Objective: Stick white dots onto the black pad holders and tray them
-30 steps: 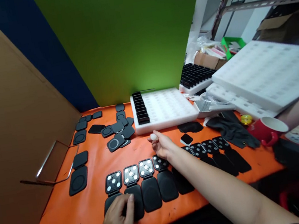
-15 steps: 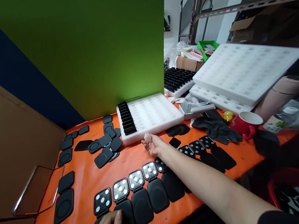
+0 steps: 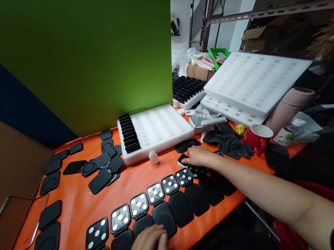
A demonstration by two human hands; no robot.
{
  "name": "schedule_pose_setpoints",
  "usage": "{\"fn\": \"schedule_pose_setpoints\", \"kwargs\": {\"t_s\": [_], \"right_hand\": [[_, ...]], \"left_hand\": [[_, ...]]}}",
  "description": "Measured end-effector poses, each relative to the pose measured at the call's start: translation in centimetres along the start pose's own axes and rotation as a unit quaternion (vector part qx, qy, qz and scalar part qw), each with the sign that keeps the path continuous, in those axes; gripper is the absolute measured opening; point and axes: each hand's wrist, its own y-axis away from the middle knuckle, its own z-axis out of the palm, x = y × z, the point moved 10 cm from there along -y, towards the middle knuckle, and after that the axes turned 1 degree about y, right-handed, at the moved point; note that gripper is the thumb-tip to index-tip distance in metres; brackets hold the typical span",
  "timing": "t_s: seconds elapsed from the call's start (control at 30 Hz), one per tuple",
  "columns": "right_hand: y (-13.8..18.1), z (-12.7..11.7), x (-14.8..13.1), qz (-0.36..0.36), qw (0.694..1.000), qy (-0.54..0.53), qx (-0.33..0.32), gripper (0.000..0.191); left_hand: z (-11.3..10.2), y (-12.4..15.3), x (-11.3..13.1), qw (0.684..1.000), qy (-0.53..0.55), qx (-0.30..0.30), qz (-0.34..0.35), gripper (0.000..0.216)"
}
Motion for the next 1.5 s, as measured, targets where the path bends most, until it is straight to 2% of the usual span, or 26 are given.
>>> {"fn": "schedule_pose_setpoints", "kwargs": {"t_s": [0.1, 0.2, 0.37, 0.5, 0.57, 0.67, 0.8, 0.87, 0.97, 1.1, 1.2, 1.5], "right_hand": [[-0.6, 0.3, -0.5, 0.003, 0.997, 0.077, -0.001, 0.032], [-1.2, 1.0, -1.3, -0.003, 0.994, 0.110, -0.007, 0.031], [-1.8, 0.9, -2.1, -0.052, 0.994, 0.099, -0.005, 0.029], [-1.6, 0.5, -2.4, -0.085, 0.994, 0.057, -0.036, 0.024], [-1.0, -0.9, -2.2, -0.100, 0.994, 0.029, -0.044, 0.024], [0.6, -4.7, -0.6, -0.118, 0.993, -0.020, -0.025, 0.026], [3.2, -9.3, 4.9, -0.089, 0.993, -0.080, -0.003, 0.033], [4.0, -10.0, 8.3, -0.055, 0.993, -0.100, -0.006, 0.037], [4.1, -9.5, 12.0, -0.016, 0.992, -0.122, -0.022, 0.040], [3.2, -8.6, 14.0, 0.004, 0.991, -0.135, -0.025, 0.040], [2.6, -8.4, 14.2, 0.011, 0.991, -0.131, -0.027, 0.038], [2.1, -8.7, 14.3, 0.003, 0.993, -0.117, -0.031, 0.035]], "left_hand": [[5.5, -1.7, 5.3, 0.991, 0.077, -0.097, 0.057, 0.015], [9.0, -2.4, 8.7, 0.977, 0.112, -0.160, 0.087, 0.018], [10.7, -2.7, 10.5, 0.971, 0.102, -0.188, 0.105, 0.020], [11.6, -3.3, 11.3, 0.970, 0.086, -0.198, 0.116, 0.018], [12.3, -3.9, 12.2, 0.967, 0.076, -0.204, 0.131, 0.017], [13.6, -4.8, 13.9, 0.961, 0.050, -0.216, 0.167, 0.017], [16.4, -5.9, 15.7, 0.951, 0.022, -0.228, 0.208, 0.029], [18.4, -6.4, 16.2, 0.948, 0.027, -0.229, 0.221, 0.040], [21.9, -6.9, 16.6, 0.942, 0.023, -0.236, 0.239, 0.057], [25.3, -6.9, 16.2, 0.937, 0.005, -0.246, 0.246, 0.069], [26.0, -6.6, 15.8, 0.937, -0.008, -0.248, 0.245, 0.070], [26.1, -6.6, 15.5, 0.935, -0.032, -0.254, 0.246, 0.069]]}}
